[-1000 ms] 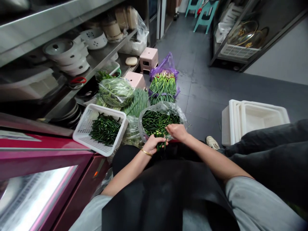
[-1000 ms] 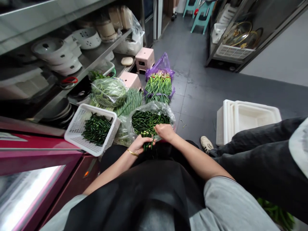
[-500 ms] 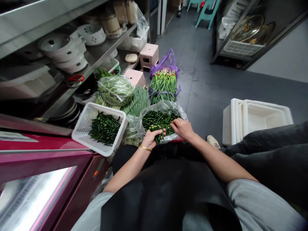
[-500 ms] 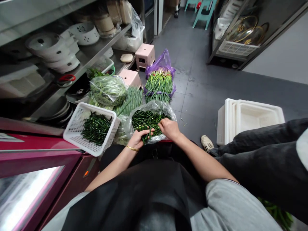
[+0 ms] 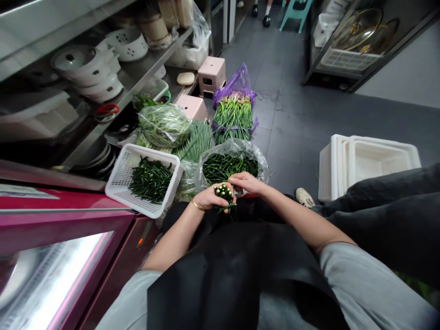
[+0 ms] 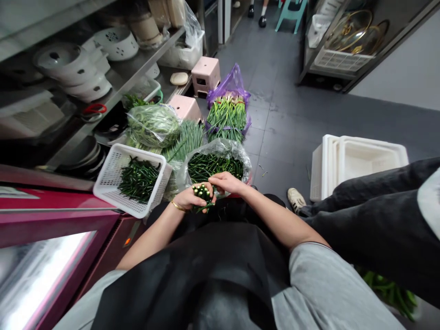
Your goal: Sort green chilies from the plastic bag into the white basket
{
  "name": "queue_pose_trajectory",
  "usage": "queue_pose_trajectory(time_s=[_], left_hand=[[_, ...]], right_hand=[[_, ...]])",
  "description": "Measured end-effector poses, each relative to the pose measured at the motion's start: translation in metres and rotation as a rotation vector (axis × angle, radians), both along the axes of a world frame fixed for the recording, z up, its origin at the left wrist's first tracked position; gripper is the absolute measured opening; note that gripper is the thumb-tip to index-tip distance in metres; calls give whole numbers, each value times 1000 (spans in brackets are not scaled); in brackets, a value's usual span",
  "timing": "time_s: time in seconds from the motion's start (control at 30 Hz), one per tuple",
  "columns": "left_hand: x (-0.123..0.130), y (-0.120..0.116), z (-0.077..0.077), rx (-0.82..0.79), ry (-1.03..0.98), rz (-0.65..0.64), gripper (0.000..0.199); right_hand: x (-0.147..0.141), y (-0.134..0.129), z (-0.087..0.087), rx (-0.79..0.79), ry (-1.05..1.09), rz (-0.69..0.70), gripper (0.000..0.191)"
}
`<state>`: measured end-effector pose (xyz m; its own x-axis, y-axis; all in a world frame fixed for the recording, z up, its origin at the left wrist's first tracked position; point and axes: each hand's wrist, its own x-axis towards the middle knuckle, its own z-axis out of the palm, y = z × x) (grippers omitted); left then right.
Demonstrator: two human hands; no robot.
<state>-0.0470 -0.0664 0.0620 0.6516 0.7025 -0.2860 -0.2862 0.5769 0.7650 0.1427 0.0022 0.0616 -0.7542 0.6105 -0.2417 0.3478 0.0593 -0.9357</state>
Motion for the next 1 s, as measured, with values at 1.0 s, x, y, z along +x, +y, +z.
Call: queue_pose_trajectory(time_s=[1.0], left_hand=[[1, 44, 5, 842, 1122, 440, 25]], right_hand=[[-4, 45, -10, 382, -93, -316, 21]])
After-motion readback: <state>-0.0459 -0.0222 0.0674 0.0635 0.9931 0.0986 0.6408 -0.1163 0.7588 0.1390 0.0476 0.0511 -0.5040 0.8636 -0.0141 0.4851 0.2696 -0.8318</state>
